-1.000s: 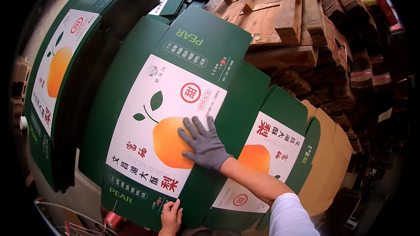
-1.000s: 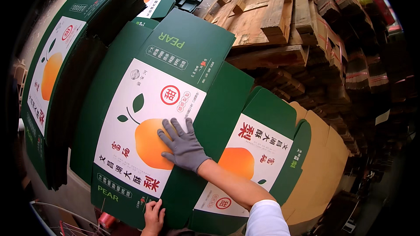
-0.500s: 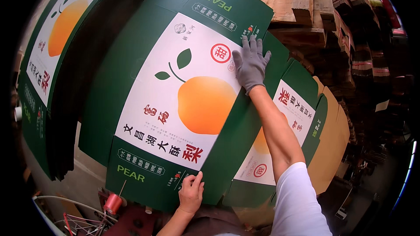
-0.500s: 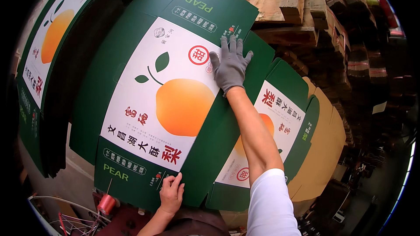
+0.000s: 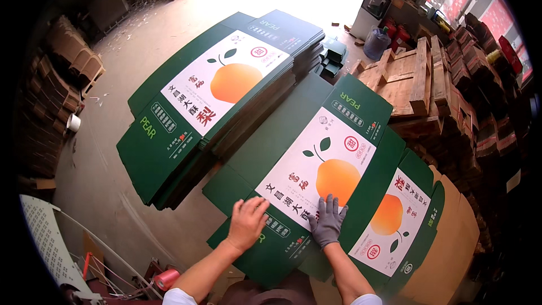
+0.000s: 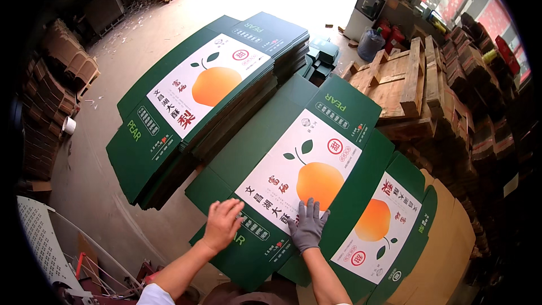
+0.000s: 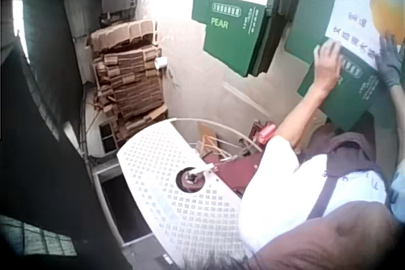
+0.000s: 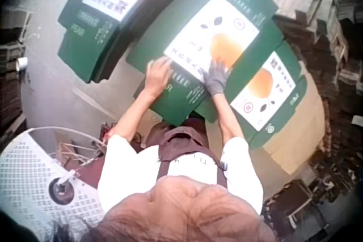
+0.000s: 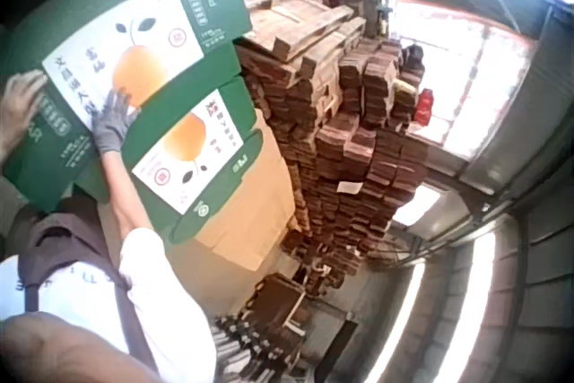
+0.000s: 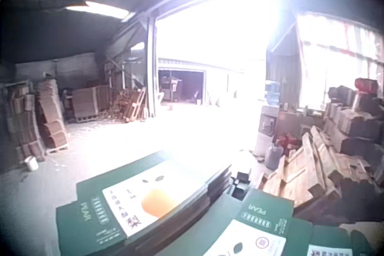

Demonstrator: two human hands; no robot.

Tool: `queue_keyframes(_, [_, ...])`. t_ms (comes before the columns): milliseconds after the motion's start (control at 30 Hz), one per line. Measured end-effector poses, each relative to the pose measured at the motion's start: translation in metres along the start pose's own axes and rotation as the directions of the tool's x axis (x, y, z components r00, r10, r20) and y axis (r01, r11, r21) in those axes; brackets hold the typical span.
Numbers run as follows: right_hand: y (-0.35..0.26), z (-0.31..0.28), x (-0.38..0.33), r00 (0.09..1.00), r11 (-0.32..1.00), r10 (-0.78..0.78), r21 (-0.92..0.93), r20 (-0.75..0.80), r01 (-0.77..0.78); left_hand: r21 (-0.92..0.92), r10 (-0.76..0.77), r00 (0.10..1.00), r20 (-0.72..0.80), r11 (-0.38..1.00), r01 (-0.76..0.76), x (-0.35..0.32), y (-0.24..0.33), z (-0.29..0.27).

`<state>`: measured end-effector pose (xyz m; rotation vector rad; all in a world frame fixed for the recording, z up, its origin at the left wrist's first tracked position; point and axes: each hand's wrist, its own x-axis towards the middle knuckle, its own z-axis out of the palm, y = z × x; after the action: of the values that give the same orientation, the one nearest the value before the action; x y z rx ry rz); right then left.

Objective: The person puts on a pair of gloves and then repeatedly picks up flat green cardboard boxes labeled 'PEAR' and stacks them on a pile.

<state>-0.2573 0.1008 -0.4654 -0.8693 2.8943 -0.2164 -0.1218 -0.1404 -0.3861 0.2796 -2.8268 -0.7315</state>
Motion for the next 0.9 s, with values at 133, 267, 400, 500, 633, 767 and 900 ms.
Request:
queue_keyframes(133, [-0.019,0.005,0.000,0.998,0.999,-0.027,0.031,0.058,0.025,0.495,-0.393,0.911,-0.122,0.772,0.399,0.014,-0.138,-0.148])
queue_keyframes(267, [-0.011,0.000,-0.002,0.997,1.000,-0.001,0.018,0.075,0.000,0.461,-0.384,0.923,0.005,0.820,0.338,0.000,-0.201,-0.142])
queue_keyframes(400, [-0.011,0.000,-0.005,0.999,1.000,-0.013,0.029,0.042,0.011,0.510,-0.281,0.960,-0.012,0.824,0.248,-0.011,-0.187,-0.143])
queue_keyframes(500, [-0.011,-0.001,-0.005,0.999,0.998,0.008,0.066,0.036,-0.010,0.482,-0.269,0.963,0.026,0.847,0.223,-0.026,-0.153,-0.150])
queue_keyframes(633, [-0.035,-0.025,0.008,0.993,0.949,0.108,0.292,0.043,-0.116,0.455,-0.171,0.984,0.038,0.880,0.136,-0.075,-0.064,-0.126])
queue_keyframes(767, [-0.088,-0.060,0.020,0.897,-0.324,0.043,0.856,0.439,-0.403,0.366,-0.121,0.987,0.104,0.928,0.075,-0.143,0.047,-0.092])
queue_keyframes(900, [-0.070,-0.056,-0.009,0.929,-0.287,0.246,0.937,0.275,-0.202,0.312,-0.077,0.993,0.091,0.949,0.045,-0.175,0.123,-0.073])
